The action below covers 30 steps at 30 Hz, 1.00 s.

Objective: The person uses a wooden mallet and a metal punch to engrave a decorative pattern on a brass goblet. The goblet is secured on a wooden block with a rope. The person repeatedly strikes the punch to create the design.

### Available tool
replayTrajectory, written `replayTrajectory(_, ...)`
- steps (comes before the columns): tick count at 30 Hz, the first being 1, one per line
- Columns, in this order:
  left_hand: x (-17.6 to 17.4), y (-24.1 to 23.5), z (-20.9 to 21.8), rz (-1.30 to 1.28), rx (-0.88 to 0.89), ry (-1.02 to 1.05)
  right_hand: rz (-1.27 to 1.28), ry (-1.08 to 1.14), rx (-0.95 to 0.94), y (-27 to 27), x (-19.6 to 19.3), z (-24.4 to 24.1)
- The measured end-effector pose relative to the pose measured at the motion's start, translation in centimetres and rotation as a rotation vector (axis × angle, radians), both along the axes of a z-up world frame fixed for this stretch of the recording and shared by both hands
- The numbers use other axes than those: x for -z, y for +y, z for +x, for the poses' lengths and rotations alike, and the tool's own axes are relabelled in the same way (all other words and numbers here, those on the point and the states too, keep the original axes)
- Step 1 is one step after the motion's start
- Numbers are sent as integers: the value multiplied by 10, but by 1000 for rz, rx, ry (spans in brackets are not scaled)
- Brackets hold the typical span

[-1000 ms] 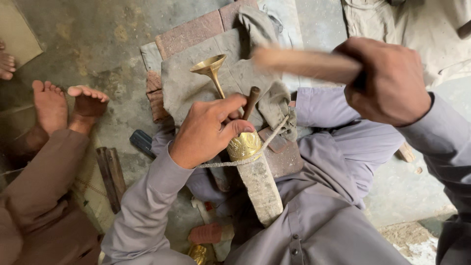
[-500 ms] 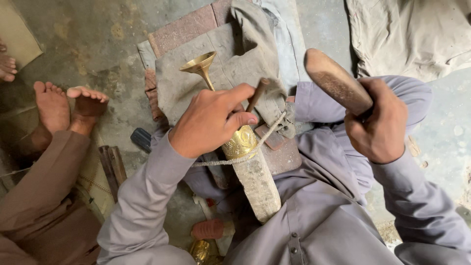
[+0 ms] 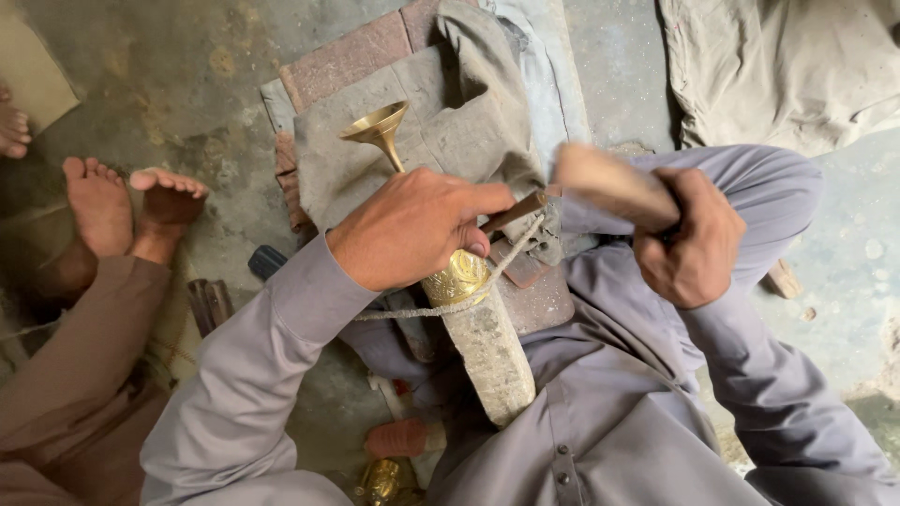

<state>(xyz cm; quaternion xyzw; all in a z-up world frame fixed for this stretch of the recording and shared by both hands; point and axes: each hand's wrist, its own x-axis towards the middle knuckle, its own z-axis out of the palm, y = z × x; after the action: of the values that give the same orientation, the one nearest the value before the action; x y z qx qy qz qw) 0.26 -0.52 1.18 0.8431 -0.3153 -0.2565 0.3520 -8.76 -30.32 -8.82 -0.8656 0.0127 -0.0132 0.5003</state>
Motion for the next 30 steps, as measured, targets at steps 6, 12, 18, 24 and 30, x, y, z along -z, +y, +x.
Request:
replayTrajectory(6,1,4,-9,-43,-188,-28,-224,-77,-151,7,-16,41)
replayTrajectory(12,2,13,-21,-22,-311,-82,-279,-87,-361,8,-49,84)
replayTrajectory(18,7,20,-42,-105,-573,40,-288,-307,-393,20,-92,111)
replayTrajectory(24,16,21,-50,-181,-597,-45,-915,-237,-630,33,-121,131)
replayTrajectory(30,15,20,-56,-152,-641,-13,-1000,-388,-697,44,-134,140)
